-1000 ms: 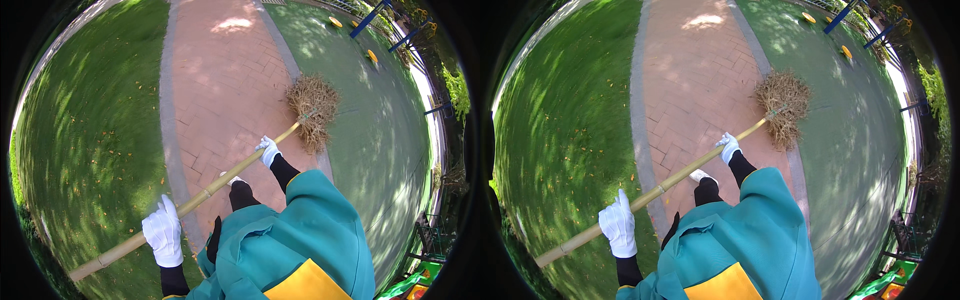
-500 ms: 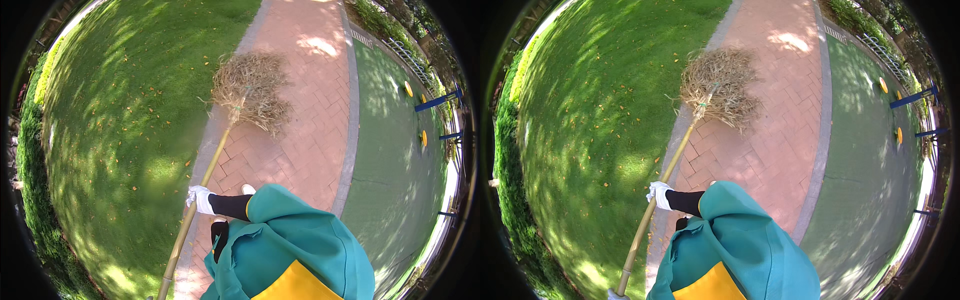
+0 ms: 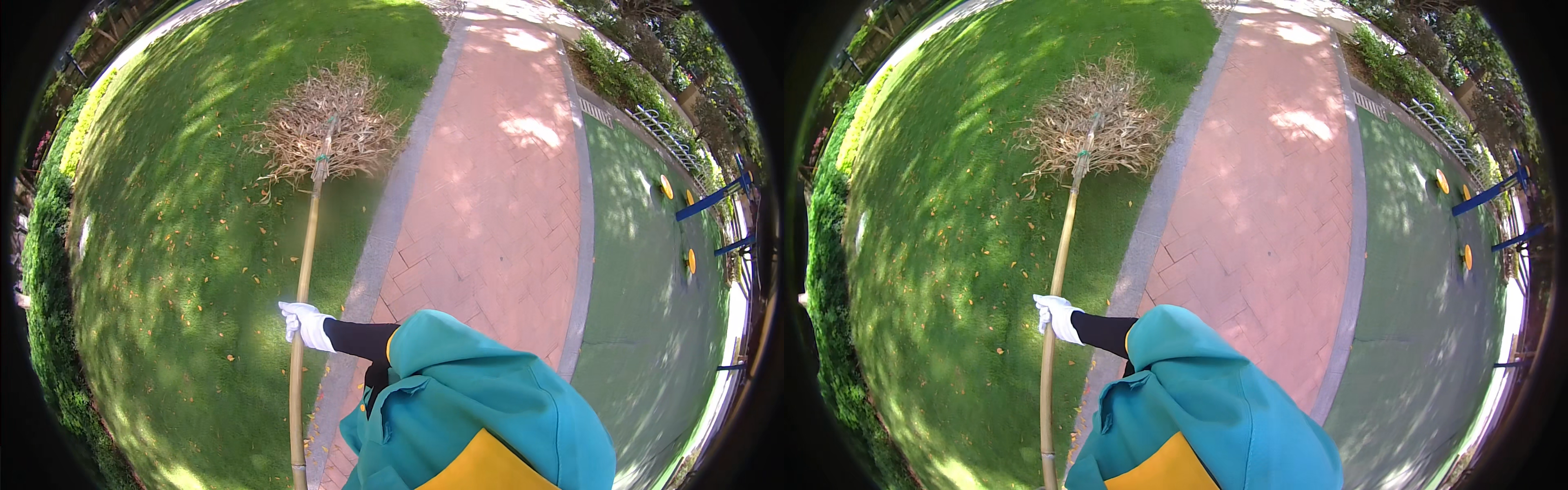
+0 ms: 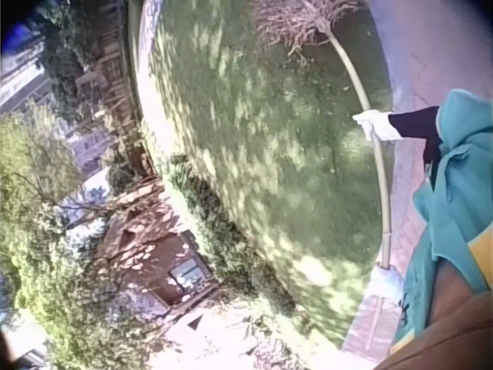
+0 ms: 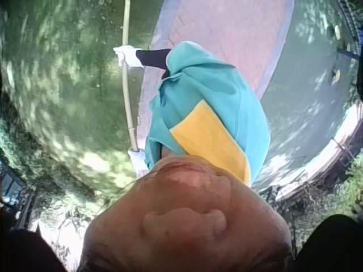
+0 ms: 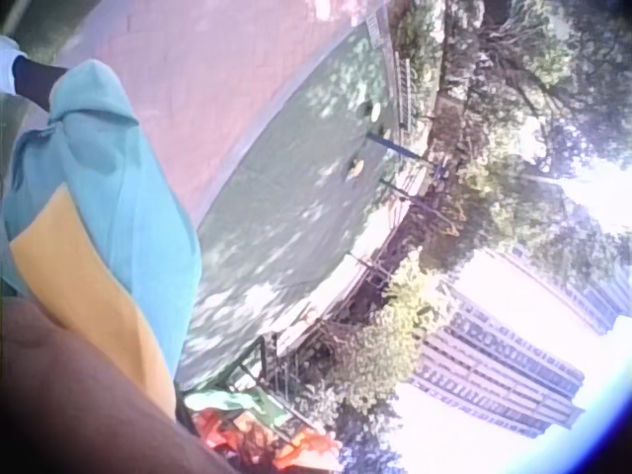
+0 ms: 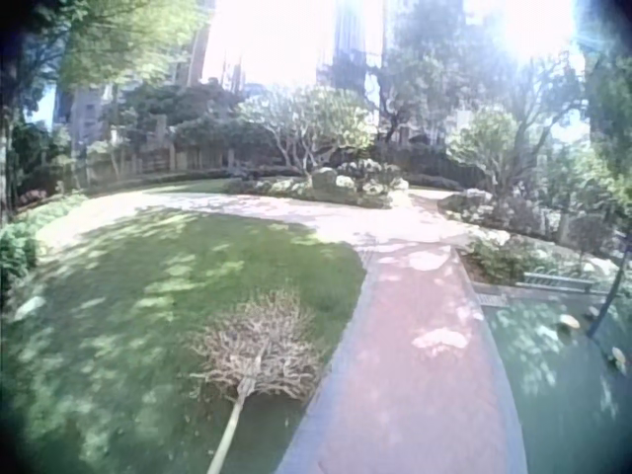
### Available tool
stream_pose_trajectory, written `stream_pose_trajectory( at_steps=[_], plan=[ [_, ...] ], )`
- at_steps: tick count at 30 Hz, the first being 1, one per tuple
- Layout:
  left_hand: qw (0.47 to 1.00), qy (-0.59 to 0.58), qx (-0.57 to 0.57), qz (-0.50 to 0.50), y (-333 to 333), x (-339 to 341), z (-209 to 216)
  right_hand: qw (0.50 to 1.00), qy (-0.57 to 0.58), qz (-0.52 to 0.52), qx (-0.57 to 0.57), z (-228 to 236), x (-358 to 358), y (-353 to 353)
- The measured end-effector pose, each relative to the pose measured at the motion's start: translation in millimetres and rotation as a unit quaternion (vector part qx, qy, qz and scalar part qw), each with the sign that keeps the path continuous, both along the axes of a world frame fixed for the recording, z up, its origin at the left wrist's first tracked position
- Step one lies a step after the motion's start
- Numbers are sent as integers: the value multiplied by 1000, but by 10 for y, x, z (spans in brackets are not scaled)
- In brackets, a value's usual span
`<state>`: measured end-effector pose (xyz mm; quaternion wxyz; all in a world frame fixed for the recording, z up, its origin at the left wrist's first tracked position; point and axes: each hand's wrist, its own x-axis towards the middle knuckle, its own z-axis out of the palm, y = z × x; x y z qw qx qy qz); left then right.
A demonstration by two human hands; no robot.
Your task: The person sweeps dry leaves and grass clippings on a paved walkway and adjacent lawn using a traditional straw broom. They gather debris into a pile and move it across the grass, then continue sweeping along the path edge.
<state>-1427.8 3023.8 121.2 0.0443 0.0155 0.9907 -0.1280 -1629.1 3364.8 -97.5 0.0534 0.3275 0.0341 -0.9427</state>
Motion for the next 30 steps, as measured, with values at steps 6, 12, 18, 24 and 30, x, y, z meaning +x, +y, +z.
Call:
stream_pose_trajectory(
  at_steps=[6, 12, 18, 24, 30],
  plan=[
    [985, 83, -97, -120, 855, -1306, 257, 990, 59, -122, -46, -222, -72, 1166],
    [929, 182, -89, -309, 1809, -2336, 194, 979, -37, -175, -96, -613, -5, 2135],
    [963, 142, -218, -68, 2338, -1511, 583, 983, -30, 15, -181, -527, -563, 2163],
    [917, 272, -247, -153, 3542, -960, 126, 986, 65, 105, -110, -158, -1277, 3178],
    [967, 156, -194, -44, 3540, -1272, 171, 985, 90, 91, -119, 327, -1686, 3272]
  ],
)
